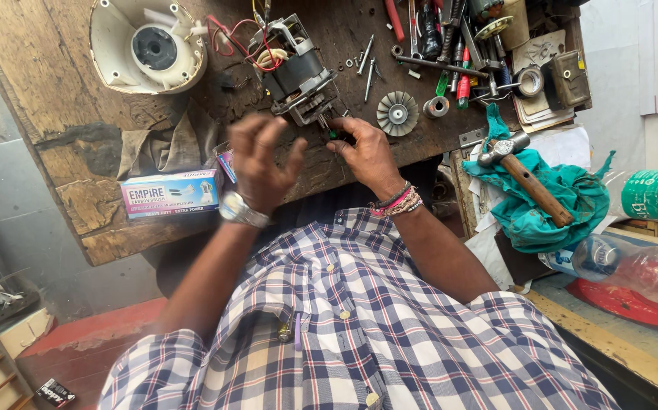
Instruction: The person disassembles a small electric motor, removes the fan and housing, and uses a hammer and screwdriver to adjust internal components. They reassemble the motor with the fan and housing, then tighten screws to secure the parts.
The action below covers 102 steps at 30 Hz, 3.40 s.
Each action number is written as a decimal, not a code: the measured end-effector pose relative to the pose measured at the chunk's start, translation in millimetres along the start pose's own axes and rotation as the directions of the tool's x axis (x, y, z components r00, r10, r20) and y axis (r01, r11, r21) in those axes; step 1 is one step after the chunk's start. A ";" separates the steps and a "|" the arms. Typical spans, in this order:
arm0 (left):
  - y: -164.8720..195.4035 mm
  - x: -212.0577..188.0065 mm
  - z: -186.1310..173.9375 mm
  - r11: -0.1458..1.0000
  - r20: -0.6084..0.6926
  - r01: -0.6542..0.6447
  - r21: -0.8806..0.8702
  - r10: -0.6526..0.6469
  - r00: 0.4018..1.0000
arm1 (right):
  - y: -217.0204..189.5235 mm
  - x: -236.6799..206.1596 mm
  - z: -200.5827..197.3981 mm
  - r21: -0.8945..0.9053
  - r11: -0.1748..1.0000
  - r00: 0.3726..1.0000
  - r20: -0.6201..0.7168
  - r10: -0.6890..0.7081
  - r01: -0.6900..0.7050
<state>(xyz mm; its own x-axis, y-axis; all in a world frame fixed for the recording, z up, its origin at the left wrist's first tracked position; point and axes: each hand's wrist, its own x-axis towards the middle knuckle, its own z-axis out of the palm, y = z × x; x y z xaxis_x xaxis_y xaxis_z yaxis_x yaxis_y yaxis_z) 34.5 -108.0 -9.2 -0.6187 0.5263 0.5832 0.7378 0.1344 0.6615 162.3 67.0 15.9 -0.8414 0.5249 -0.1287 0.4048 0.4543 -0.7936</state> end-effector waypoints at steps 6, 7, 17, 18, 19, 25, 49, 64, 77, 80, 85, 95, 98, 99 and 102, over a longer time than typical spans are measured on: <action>1.3 -12.1 27.3 0.927 0.147 0.311 -0.207 -0.285 0.947 | 6.4 0.0 4.0 0.007 1.000 1.000 -0.021 -0.009 0.009; -2.8 -11.7 29.9 0.911 0.146 0.327 -0.251 -0.299 0.943 | 6.6 0.8 4.7 0.018 0.999 1.000 -0.007 0.028 -0.028; -9.6 -19.5 64.8 0.255 0.317 0.606 -0.754 -0.667 0.675 | 6.8 1.5 9.3 0.109 0.991 0.997 0.019 0.076 -0.077; -9.2 -19.2 66.4 0.250 0.308 0.587 -0.770 -0.660 0.685 | 7.0 1.5 9.6 0.112 0.991 0.997 0.021 0.074 -0.075; -9.4 -18.3 67.6 0.245 0.299 0.568 -0.786 -0.652 0.696 | 7.2 1.8 9.8 0.115 0.991 0.997 0.022 0.071 -0.073; -11.1 -19.1 70.9 0.368 0.252 0.609 -0.703 -0.672 0.697 | 8.7 2.7 9.8 0.128 0.988 0.996 0.031 0.086 -0.089; 26.9 32.3 24.7 0.953 0.265 0.110 0.282 -0.188 0.946 | 1.1 3.1 6.0 0.107 0.992 0.997 0.039 0.069 -0.073; 17.1 18.7 37.7 0.960 0.318 0.060 0.272 -0.149 0.936 | 15.0 0.9 9.6 0.089 0.995 0.999 0.026 0.045 -0.048; 11.6 46.8 28.8 0.959 0.280 0.183 0.217 -0.241 0.929 | 17.6 -30.0 -10.8 -0.182 0.983 0.998 0.053 0.025 -0.015; 11.8 57.1 25.1 0.950 0.321 0.251 0.186 -0.300 0.898 | 21.8 -42.4 -14.3 -0.440 0.892 0.988 -0.051 -0.144 0.107; 14.7 66.7 21.1 0.918 0.357 0.349 0.187 -0.394 0.847 | 19.0 -37.1 3.0 -0.565 0.810 0.981 -0.006 -0.195 0.157; 18.4 73.1 17.4 0.899 0.386 0.393 0.192 -0.437 0.812 | 17.8 -18.0 21.8 -0.548 0.763 0.884 -0.087 -0.459 0.342; 17.5 74.3 17.0 0.886 0.418 0.418 0.201 -0.464 0.781 | 41.7 -0.8 3.3 -0.382 0.895 0.935 -0.167 -0.312 0.230; 17.4 74.6 17.1 0.887 0.420 0.415 0.202 -0.461 0.781 | 50.1 9.8 -6.1 -0.432 0.879 0.924 -0.216 -0.317 0.201; 16.9 75.1 17.3 0.886 0.430 0.408 0.218 -0.463 0.775 | 64.9 47.2 -27.4 -0.373 0.922 0.920 -0.318 -0.229 0.101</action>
<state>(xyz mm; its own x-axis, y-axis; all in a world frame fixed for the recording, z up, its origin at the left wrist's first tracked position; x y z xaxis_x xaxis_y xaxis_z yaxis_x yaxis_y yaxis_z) 5.1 -51.6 37.7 -0.7051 0.7069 -0.0567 0.4602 0.5169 0.7218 158.6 141.0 -25.3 -0.7530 0.6077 0.2525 0.4222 0.7405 -0.5229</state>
